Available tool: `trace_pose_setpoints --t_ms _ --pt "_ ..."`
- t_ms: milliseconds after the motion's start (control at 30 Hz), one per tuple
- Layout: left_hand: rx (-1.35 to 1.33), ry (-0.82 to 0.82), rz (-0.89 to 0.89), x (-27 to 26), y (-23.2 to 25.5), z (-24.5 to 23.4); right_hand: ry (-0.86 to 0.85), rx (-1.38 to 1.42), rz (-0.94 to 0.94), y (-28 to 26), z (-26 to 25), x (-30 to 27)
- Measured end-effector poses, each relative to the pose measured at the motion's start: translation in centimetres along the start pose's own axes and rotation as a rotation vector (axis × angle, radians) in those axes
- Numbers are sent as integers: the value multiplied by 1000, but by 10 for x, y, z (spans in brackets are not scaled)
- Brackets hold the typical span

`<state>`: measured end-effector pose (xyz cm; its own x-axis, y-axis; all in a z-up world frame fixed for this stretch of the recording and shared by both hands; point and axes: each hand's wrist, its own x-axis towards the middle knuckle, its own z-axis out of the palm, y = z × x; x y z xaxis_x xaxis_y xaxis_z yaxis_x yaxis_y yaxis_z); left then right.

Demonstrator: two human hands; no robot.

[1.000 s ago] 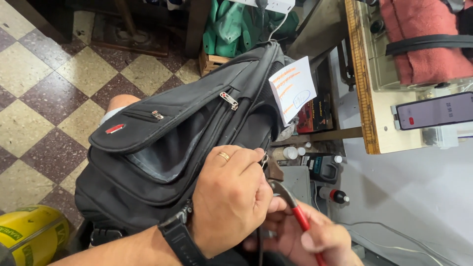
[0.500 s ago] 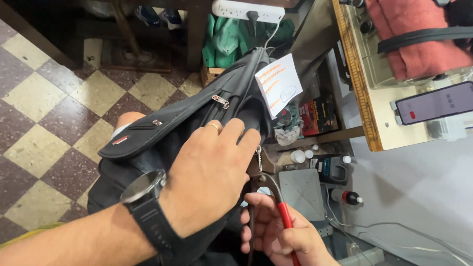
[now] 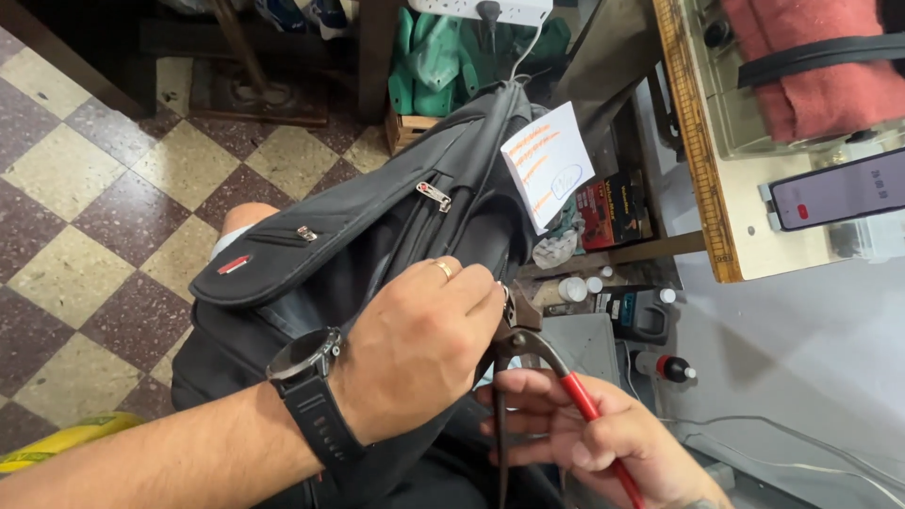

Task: The person repairs a zipper on a black bag using pliers and a screwdriver. They manipulate the zipper slider and teeth with the tools to fix the mechanism.

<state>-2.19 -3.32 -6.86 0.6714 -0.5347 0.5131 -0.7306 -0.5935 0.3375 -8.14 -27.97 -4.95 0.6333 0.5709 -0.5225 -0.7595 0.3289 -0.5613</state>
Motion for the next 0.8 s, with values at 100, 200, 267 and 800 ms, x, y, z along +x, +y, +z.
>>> trace_pose_setpoints --t_ms 100,200,267,800 --pt "-62 8 9 -2 4 1 -45 -63 37 -7 2 0" --pt "-54 -3 37 -5 5 7 -76 -42 15 -6 5 1" --pt "-96 20 -1 -6 7 8 -8 -67 26 -5 10 -1" --pt "-83 -37 47 -14 7 16 -94 -80 176 -21 -9 -11"
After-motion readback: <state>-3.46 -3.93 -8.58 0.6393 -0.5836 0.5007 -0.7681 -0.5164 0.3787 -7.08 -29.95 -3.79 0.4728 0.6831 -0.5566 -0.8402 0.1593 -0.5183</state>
